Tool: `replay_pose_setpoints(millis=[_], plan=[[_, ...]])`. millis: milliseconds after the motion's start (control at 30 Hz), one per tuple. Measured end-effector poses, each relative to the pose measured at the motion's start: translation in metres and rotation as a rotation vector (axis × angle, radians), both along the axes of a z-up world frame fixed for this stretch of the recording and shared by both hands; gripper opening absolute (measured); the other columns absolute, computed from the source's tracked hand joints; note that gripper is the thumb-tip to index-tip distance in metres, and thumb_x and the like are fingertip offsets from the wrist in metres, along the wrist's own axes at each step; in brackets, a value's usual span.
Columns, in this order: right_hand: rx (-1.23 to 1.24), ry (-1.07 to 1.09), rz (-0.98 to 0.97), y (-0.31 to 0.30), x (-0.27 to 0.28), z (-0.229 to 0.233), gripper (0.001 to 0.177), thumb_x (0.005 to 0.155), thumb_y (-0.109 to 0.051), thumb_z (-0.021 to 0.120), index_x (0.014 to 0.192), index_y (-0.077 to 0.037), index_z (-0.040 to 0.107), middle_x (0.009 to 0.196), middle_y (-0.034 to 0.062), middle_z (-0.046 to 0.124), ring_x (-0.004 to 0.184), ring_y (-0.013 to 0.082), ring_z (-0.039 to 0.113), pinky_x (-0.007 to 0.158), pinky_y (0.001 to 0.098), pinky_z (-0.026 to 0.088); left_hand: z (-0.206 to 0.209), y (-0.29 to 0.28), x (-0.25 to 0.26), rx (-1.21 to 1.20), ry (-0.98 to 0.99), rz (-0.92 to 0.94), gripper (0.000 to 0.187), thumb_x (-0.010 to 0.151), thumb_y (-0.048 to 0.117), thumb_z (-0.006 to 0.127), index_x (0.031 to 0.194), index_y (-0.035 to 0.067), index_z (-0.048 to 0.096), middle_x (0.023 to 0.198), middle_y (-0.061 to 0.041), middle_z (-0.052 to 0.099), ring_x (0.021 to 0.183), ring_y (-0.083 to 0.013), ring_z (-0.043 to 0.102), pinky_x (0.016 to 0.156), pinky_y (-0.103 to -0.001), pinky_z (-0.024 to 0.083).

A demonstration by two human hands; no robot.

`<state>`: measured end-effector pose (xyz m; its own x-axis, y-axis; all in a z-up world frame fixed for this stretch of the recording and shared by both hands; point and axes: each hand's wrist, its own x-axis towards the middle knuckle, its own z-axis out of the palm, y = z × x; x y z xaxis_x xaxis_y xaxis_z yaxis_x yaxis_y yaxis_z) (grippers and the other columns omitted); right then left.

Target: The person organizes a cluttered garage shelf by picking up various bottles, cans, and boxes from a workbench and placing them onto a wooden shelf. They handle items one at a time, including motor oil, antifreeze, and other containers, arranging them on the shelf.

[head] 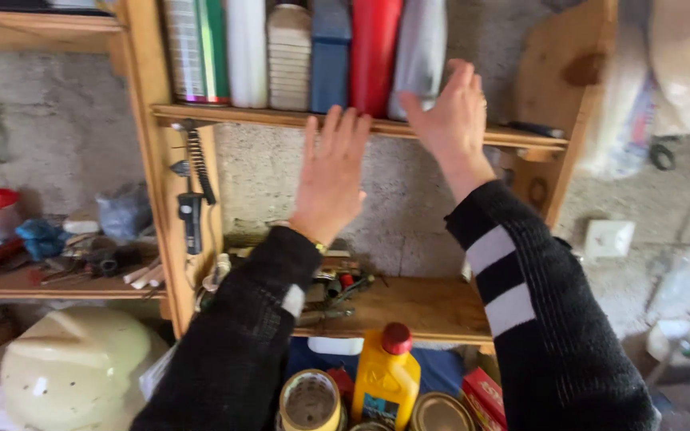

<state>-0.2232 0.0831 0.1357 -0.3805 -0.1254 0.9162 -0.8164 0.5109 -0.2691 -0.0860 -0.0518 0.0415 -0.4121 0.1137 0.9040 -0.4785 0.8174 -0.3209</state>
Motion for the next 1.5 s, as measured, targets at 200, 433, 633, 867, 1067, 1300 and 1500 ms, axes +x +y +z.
replay_pose_setpoints(millis=[200, 433, 633, 867, 1067, 1300, 1500], plan=[[-0.037, -0.182, -0.033, -0.039, -0.026, 0.030, 0.098, 0.081, -0.058, 0.083, 0.141, 0.003, 0.036, 0.135, 0.0234, 0.054, 0.123, 0.0412, 0.057, 0.103, 0.0497, 0.045, -0.002, 0.001, -0.008, 0.082, 0.003, -0.027, 0.118, 0.062, 0.038, 0.085, 0.161, 0.010, 0.027, 0.166, -0.009, 0.033, 0.158, -0.0301, 0.018, 0.128, -0.059, 0.006], [-0.016, -0.280, -0.142, -0.051, -0.046, 0.047, 0.085, 0.080, -0.055, 0.089, 0.124, -0.002, 0.039, 0.121, 0.0233, 0.065, 0.113, 0.0417, 0.065, 0.094, 0.0485, 0.054, -0.010, -0.002, -0.013, 0.065, 0.106, -0.103, 0.083, 0.083, 0.016, 0.063, 0.160, 0.012, 0.033, 0.165, -0.007, 0.038, 0.158, -0.0294, 0.020, 0.129, -0.060, 0.006], [-0.092, -0.216, -0.296, -0.040, -0.063, 0.048, 0.091, 0.070, -0.056, 0.094, 0.122, 0.000, 0.045, 0.116, 0.0240, 0.070, 0.109, 0.0409, 0.069, 0.091, 0.0448, 0.056, -0.010, -0.001, -0.009, 0.063, 0.105, -0.057, 0.091, 0.081, 0.026, 0.069, 0.162, 0.015, 0.031, 0.168, -0.004, 0.035, 0.159, -0.0268, 0.018, 0.130, -0.059, 0.007], [-0.211, 0.265, -0.217, 0.005, -0.047, 0.056, 0.075, 0.074, -0.041, 0.095, 0.117, 0.000, 0.049, 0.106, 0.0209, 0.071, 0.095, 0.0462, 0.068, 0.083, 0.0531, 0.052, -0.006, 0.003, 0.002, 0.077, 0.087, -0.139, 0.103, 0.069, 0.016, 0.081, 0.160, 0.012, 0.032, 0.165, -0.007, 0.037, 0.158, -0.0279, 0.022, 0.129, -0.061, 0.012], [-0.156, 0.417, -0.237, 0.044, -0.028, 0.052, 0.052, 0.078, -0.052, 0.087, 0.100, -0.008, 0.073, 0.093, 0.0147, 0.077, 0.086, 0.0441, 0.068, 0.072, 0.0520, 0.053, 0.002, 0.007, 0.007, 0.123, -0.027, -0.156, 0.111, 0.066, 0.013, 0.083, 0.161, 0.010, 0.025, 0.168, -0.013, 0.030, 0.158, -0.0312, 0.018, 0.126, -0.064, 0.007], [-0.154, 0.263, -0.090, 0.106, 0.050, 0.003, 0.068, 0.081, -0.043, 0.090, 0.120, 0.000, 0.056, 0.109, 0.0198, 0.072, 0.098, 0.0418, 0.068, 0.082, 0.0507, 0.053, -0.009, 0.023, 0.021, 0.206, -0.138, -0.119, 0.126, 0.083, 0.043, 0.092, 0.167, 0.011, 0.003, 0.172, -0.021, 0.000, 0.161, -0.0359, 0.002, 0.127, -0.061, 0.002], [-0.101, 0.100, 0.100, 0.166, 0.101, -0.083, 0.064, 0.082, -0.035, 0.088, 0.118, -0.007, 0.043, 0.082, 0.0055, 0.050, 0.067, 0.0229, 0.045, 0.053, 0.0431, 0.036, -0.089, 0.063, 0.047, 0.265, -0.023, -0.416, 0.104, 0.079, 0.044, 0.087, 0.162, 0.016, 0.032, 0.171, -0.012, 0.022, 0.159, -0.0359, 0.015, 0.127, -0.062, 0.010]])
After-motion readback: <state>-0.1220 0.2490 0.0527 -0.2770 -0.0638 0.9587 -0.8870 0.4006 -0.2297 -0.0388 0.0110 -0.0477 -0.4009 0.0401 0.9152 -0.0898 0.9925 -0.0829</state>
